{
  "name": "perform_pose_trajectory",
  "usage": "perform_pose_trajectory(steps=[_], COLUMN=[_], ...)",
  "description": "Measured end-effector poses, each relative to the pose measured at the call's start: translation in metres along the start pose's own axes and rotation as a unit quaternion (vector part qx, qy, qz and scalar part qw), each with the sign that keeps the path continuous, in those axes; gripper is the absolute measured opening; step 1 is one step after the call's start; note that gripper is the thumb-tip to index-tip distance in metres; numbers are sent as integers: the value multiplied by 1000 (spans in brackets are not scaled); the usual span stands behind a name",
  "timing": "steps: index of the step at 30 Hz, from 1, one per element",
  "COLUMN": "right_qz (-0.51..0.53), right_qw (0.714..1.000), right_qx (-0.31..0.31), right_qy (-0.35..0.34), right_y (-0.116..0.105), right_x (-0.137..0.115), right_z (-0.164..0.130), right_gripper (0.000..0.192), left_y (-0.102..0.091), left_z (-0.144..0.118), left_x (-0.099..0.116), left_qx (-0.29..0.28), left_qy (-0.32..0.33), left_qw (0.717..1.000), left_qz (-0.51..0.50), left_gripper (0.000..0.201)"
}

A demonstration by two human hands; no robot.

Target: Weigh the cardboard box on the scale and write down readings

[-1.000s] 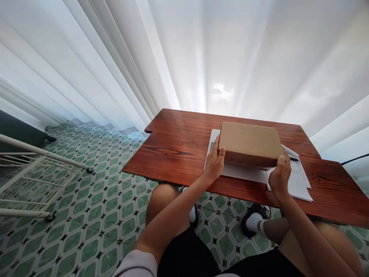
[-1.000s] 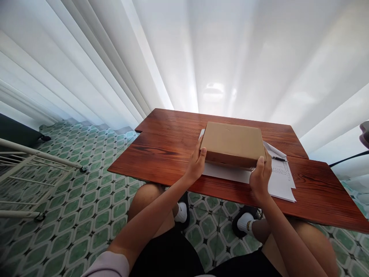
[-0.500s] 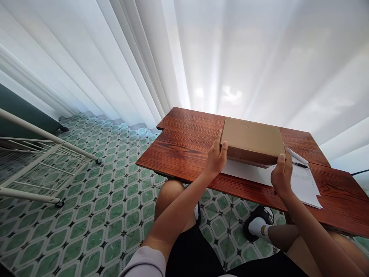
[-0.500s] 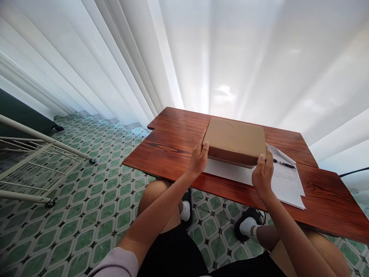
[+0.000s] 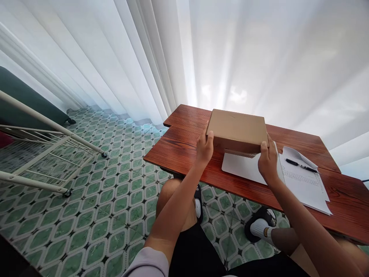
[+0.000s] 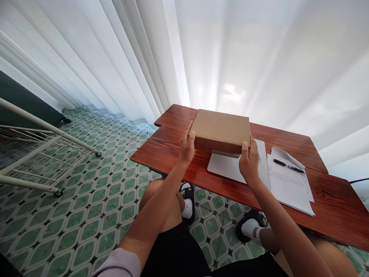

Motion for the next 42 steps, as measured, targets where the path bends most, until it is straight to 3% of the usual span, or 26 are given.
perform_pose_trajectory(steps=[8,15,24,42], right_qz=[48,88,95,69], right_qw=[997,991,987,988], right_qx=[-57,-98,-127,-140], right_qy=[-26,-8,11,-16], right_y=[68,107,127,130], right_x=[-40,-55,-49,-47], right_z=[0,-8,-18,-24], right_gripper=[59,57,57,61], left_y=[-78,-113,-122,-126], left_z=[18,22,19,17], left_x=[-1,4,2,-12], left_qx=[133,189,197,175], left_qy=[-8,-22,-70,-122], left_qw=[990,979,970,967], left_qz=[38,77,122,137], left_gripper=[48,42,38,48])
Point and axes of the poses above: each hand's wrist, its own z-axis towards the middle knuckle, its own y-axis out of the palm, x = y × z, the point moved 10 cm from there along z, towards the middle knuckle, and after that the axes turned 11 degrees about -z, right-handed, at the moved point
